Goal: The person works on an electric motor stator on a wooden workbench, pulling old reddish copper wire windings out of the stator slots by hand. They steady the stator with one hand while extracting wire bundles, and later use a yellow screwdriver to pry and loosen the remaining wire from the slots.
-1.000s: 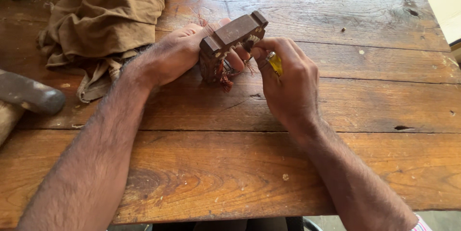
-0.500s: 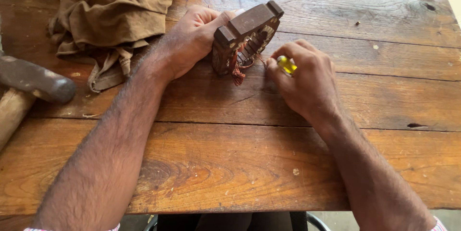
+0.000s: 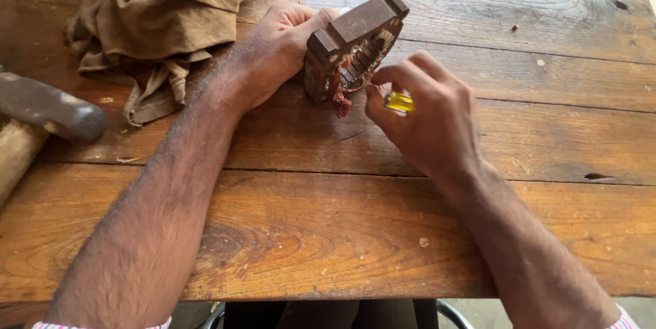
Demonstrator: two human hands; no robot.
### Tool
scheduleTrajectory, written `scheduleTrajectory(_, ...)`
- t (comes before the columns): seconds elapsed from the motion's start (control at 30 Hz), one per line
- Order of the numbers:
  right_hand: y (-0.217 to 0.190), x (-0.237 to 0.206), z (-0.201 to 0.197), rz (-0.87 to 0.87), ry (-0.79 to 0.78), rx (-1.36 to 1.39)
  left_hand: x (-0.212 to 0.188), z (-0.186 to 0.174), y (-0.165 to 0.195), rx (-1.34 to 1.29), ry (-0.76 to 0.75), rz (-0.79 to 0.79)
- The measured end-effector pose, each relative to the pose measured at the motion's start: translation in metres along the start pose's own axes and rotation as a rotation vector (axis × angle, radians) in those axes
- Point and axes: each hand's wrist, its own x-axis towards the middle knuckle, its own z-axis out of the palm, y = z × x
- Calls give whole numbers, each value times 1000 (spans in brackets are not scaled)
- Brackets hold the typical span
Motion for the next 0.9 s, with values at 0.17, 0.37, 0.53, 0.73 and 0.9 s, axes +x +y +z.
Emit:
scheduleTrajectory(0.17,-7,5,-5,68,4,-71,-1,1,3,62,8,0)
scheduleTrajectory(0.37,-8,10,-2,139,1,11,-1,0,-1,35,8,-10)
scheduleTrajectory(0.53,-9,11,-3,127,10,34,2,-2,-5,55,9,7)
scheduleTrajectory(0.73,-13,13,-3,156,16,84,2,-2,-6,9,-13,-6)
scheduleTrajectory(0.9,-18,11,-7,184,17,58,1,-4,-2,87,-50,-11)
